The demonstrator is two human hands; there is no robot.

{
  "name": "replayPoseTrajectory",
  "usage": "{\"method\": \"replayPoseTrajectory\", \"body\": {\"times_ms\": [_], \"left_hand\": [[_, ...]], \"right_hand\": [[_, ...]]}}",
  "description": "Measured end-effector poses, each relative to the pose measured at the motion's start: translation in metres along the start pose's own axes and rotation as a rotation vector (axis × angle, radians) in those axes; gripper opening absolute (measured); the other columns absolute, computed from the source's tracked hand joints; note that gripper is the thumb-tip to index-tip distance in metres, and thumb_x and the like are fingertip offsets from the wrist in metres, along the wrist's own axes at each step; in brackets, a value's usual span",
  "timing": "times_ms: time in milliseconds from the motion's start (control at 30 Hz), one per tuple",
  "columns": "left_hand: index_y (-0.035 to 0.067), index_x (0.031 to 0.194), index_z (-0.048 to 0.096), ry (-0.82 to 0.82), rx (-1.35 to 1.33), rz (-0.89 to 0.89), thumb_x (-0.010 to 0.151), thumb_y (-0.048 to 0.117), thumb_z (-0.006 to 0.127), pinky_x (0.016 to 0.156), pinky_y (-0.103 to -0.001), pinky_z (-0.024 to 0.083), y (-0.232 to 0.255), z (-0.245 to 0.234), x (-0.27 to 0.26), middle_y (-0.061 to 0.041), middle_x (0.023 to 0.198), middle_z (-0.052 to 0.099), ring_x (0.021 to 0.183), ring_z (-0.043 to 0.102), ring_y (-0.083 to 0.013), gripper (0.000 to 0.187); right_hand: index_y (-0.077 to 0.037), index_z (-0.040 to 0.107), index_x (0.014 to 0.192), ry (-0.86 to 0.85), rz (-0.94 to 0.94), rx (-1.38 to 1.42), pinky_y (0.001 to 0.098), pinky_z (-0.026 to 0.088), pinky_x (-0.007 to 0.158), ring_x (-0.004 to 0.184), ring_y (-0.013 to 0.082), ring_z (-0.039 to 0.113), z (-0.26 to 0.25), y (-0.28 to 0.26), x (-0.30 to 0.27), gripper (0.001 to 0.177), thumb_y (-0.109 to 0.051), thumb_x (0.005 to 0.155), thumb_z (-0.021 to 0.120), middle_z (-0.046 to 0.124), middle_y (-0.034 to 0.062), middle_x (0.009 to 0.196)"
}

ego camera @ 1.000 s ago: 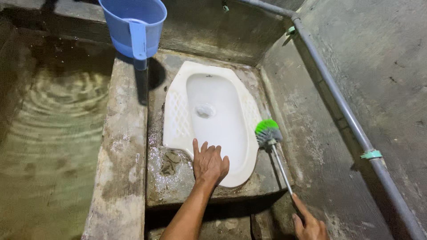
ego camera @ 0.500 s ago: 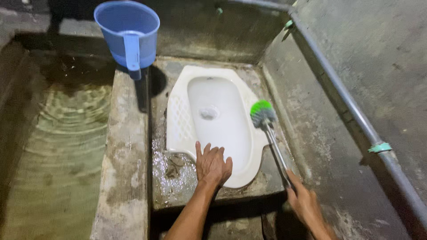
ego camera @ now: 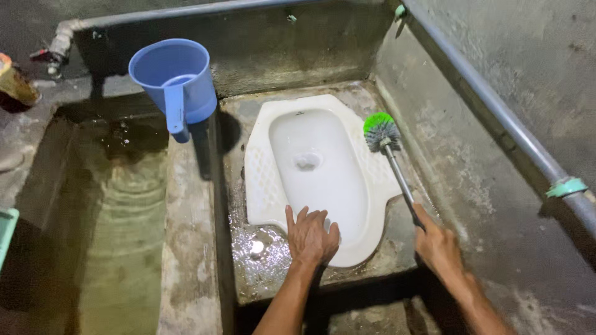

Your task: The person cleans a squat toilet with a brush and then applies a cement mixture to the base of the toilet using a trowel and by hand.

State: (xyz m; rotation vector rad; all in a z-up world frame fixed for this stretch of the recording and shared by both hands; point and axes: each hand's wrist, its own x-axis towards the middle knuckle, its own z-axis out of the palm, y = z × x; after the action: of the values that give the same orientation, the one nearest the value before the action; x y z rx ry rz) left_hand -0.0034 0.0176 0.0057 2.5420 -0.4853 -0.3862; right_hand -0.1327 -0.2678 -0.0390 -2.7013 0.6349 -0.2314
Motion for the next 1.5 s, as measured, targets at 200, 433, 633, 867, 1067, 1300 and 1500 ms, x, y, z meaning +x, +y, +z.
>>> {"method": "replayPoseTrajectory", "body": {"times_ms": [200, 433, 633, 867, 1067, 1300, 1500], "left_hand": [[0.008, 0.133, 0.064, -0.017, 0.006, -0.055, 0.089, 0.041, 0.052, 0.127, -0.053, -0.005, 0.009, -0.002, 0.003, -0.011, 0.139, 0.063, 0.147, 0.038, -0.0314, 0.057], [0.011, 0.132, 0.064, -0.05, 0.103, -0.054, 0.091, 0.045, 0.048, 0.126, -0.055, -0.004, 0.012, 0.003, 0.008, -0.009, 0.138, 0.063, 0.146, 0.038, -0.0301, 0.056], [0.011, 0.131, 0.067, -0.012, 0.127, -0.05, 0.092, 0.042, 0.046, 0.128, -0.054, -0.002, 0.01, 0.011, 0.009, -0.009, 0.136, 0.066, 0.148, 0.039, -0.0304, 0.054], [0.013, 0.131, 0.066, -0.035, 0.136, -0.101, 0.092, 0.047, 0.045, 0.127, -0.052, -0.004, 0.017, 0.01, 0.009, -0.006, 0.138, 0.063, 0.147, 0.038, -0.0273, 0.056], [0.013, 0.128, 0.068, -0.007, 0.143, -0.092, 0.091, 0.046, 0.047, 0.128, -0.052, -0.003, 0.015, 0.014, 0.008, -0.006, 0.135, 0.067, 0.146, 0.041, -0.0274, 0.054], [0.011, 0.128, 0.069, 0.005, 0.156, -0.044, 0.092, 0.045, 0.045, 0.126, -0.055, -0.002, 0.011, 0.017, 0.009, -0.007, 0.134, 0.066, 0.146, 0.039, -0.0297, 0.054], [0.013, 0.13, 0.067, -0.024, 0.133, -0.098, 0.092, 0.047, 0.047, 0.127, -0.054, -0.003, 0.014, 0.013, 0.011, -0.007, 0.134, 0.066, 0.146, 0.039, -0.029, 0.055]], "right_hand": [[-0.033, 0.055, 0.147, -0.043, 0.279, 0.079, 0.0362, 0.053, 0.04, 0.033, 0.0197, 0.059, -0.01, 0.03, -0.119, 0.057, -0.019, 0.093, 0.066, 0.063, 0.0105, 0.045], [-0.019, 0.048, 0.156, -0.05, 0.074, 0.046, 0.0304, 0.043, 0.027, 0.032, 0.0137, 0.046, 0.013, 0.023, -0.05, 0.064, -0.005, 0.094, 0.056, 0.062, 0.0036, 0.05], [-0.005, 0.046, 0.152, 0.104, -0.205, 0.13, 0.0228, 0.042, 0.025, 0.037, 0.0104, 0.046, 0.022, 0.007, 0.004, 0.062, 0.003, 0.091, 0.052, 0.058, 0.0034, 0.053], [-0.019, 0.039, 0.162, -0.205, 0.119, 0.024, 0.0316, 0.039, 0.03, 0.031, 0.012, 0.049, -0.024, 0.01, -0.09, 0.073, -0.015, 0.093, 0.064, 0.063, 0.0062, 0.041], [-0.008, 0.037, 0.158, -0.04, -0.123, 0.192, 0.0258, 0.04, 0.026, 0.034, 0.0132, 0.045, -0.002, -0.02, 0.007, 0.068, 0.005, 0.092, 0.047, 0.057, 0.0067, 0.05], [-0.011, 0.039, 0.16, -0.071, -0.141, 0.204, 0.0251, 0.045, 0.024, 0.033, 0.0142, 0.048, -0.001, -0.011, -0.003, 0.074, 0.007, 0.088, 0.047, 0.059, 0.0058, 0.053], [-0.028, 0.05, 0.155, -0.218, 0.201, 0.154, 0.0323, 0.046, 0.026, 0.029, 0.0175, 0.048, -0.01, 0.006, -0.09, 0.067, -0.013, 0.092, 0.066, 0.062, 0.0072, 0.041]]}}
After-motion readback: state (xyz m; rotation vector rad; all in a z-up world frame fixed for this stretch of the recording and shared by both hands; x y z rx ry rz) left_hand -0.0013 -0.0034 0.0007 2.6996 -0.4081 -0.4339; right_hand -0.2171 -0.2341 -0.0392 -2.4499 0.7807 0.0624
